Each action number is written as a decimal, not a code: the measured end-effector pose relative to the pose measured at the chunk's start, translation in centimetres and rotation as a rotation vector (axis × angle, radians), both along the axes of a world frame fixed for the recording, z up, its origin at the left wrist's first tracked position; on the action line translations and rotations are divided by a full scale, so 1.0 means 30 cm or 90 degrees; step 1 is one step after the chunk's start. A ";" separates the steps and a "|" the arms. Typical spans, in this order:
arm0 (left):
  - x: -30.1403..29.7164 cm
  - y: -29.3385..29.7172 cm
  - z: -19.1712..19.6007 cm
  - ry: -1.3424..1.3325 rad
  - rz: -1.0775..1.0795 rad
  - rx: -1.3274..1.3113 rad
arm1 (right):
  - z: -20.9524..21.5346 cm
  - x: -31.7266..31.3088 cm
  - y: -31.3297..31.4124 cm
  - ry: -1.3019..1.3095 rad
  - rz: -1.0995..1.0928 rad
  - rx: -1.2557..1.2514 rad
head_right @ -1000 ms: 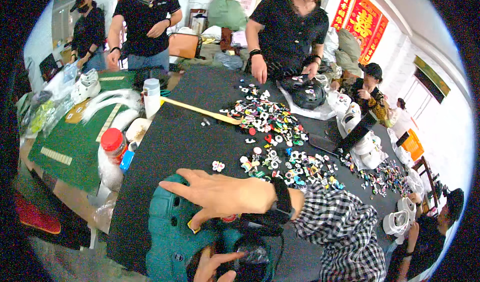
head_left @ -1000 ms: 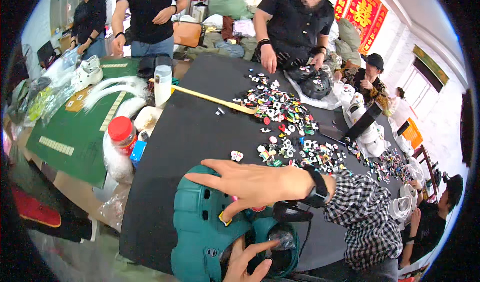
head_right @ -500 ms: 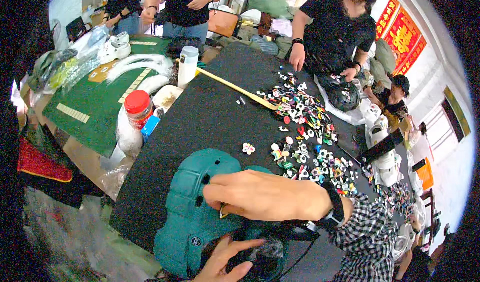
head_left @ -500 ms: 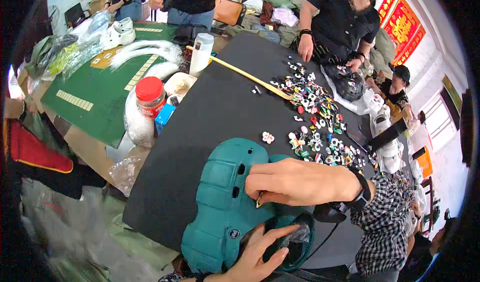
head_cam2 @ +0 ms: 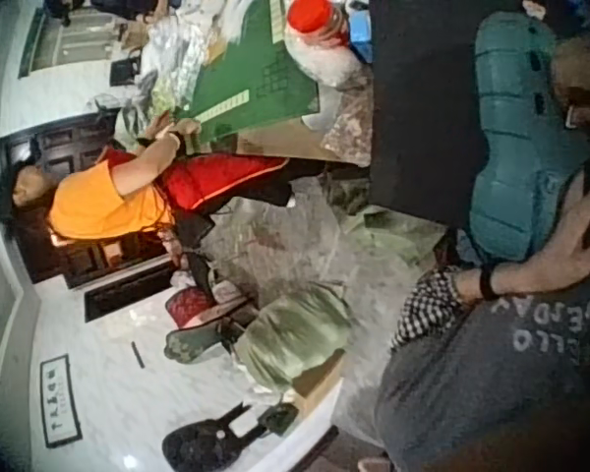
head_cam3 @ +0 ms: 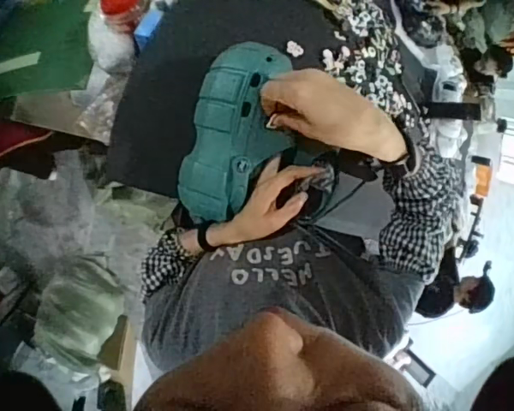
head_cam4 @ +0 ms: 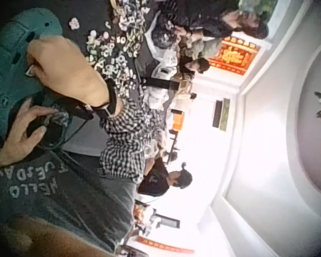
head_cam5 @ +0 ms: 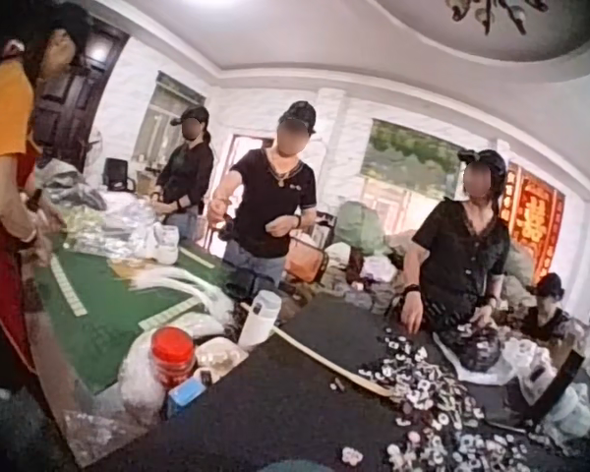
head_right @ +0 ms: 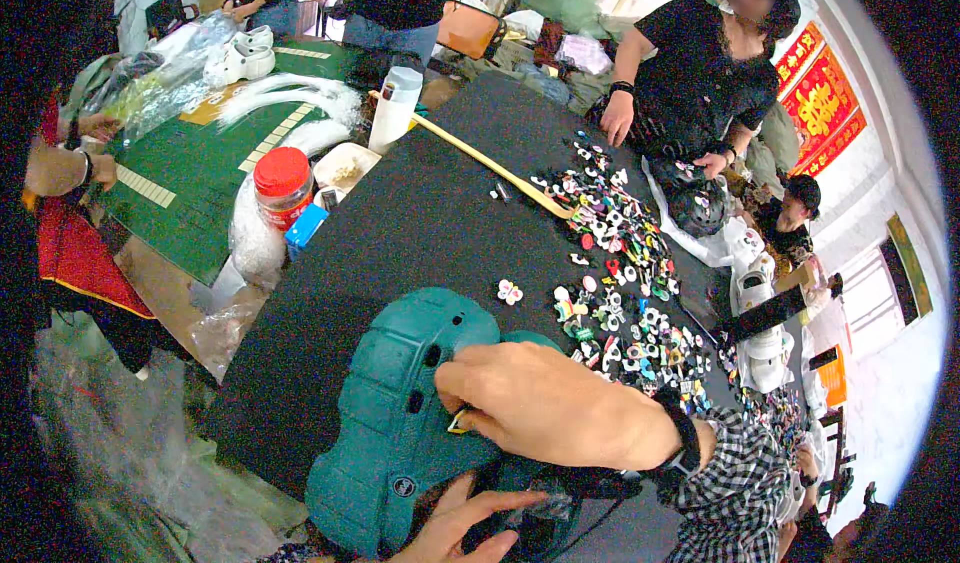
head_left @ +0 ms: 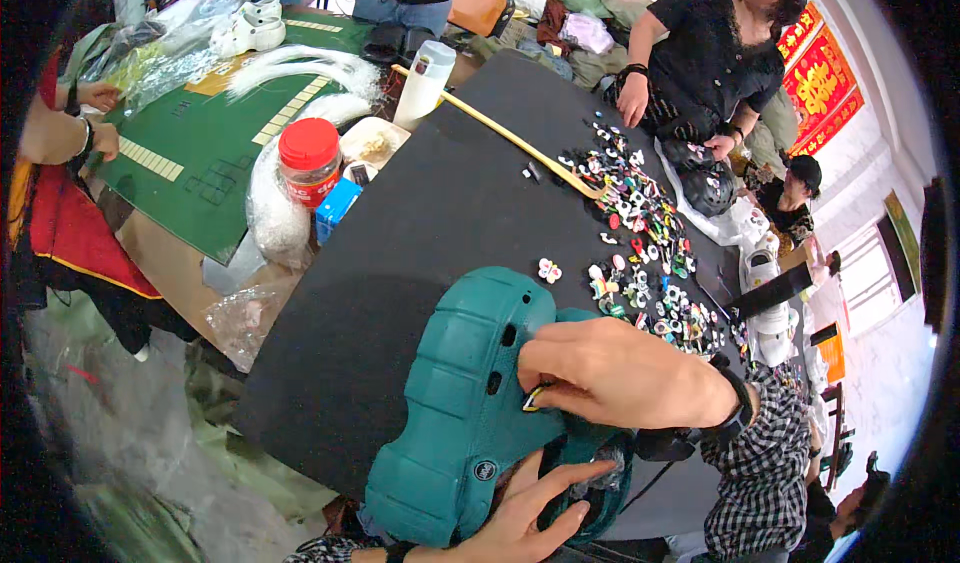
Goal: Manually applying decorative charms to green foam clogs.
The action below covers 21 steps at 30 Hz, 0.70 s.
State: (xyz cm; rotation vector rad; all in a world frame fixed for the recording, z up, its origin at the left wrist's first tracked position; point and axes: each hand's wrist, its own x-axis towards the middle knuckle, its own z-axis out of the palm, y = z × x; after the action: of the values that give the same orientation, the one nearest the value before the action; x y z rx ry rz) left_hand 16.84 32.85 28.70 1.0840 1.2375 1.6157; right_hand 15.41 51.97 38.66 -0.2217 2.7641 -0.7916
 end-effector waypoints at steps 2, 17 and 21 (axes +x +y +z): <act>0.008 -0.007 0.004 0.003 -0.003 0.000 | 0.000 -0.007 -0.005 0.010 0.047 0.007; 0.012 0.003 -0.014 -0.022 -0.019 -0.007 | 0.011 -0.045 0.004 0.146 0.092 0.181; 0.014 0.005 -0.023 0.000 -0.021 0.005 | -0.018 -0.094 0.043 0.088 0.121 0.205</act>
State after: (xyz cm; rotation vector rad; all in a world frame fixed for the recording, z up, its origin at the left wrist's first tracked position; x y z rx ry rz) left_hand 17.25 32.99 28.01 1.1041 1.2085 1.5964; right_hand 12.59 53.25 38.13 -0.4815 2.8899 -0.2883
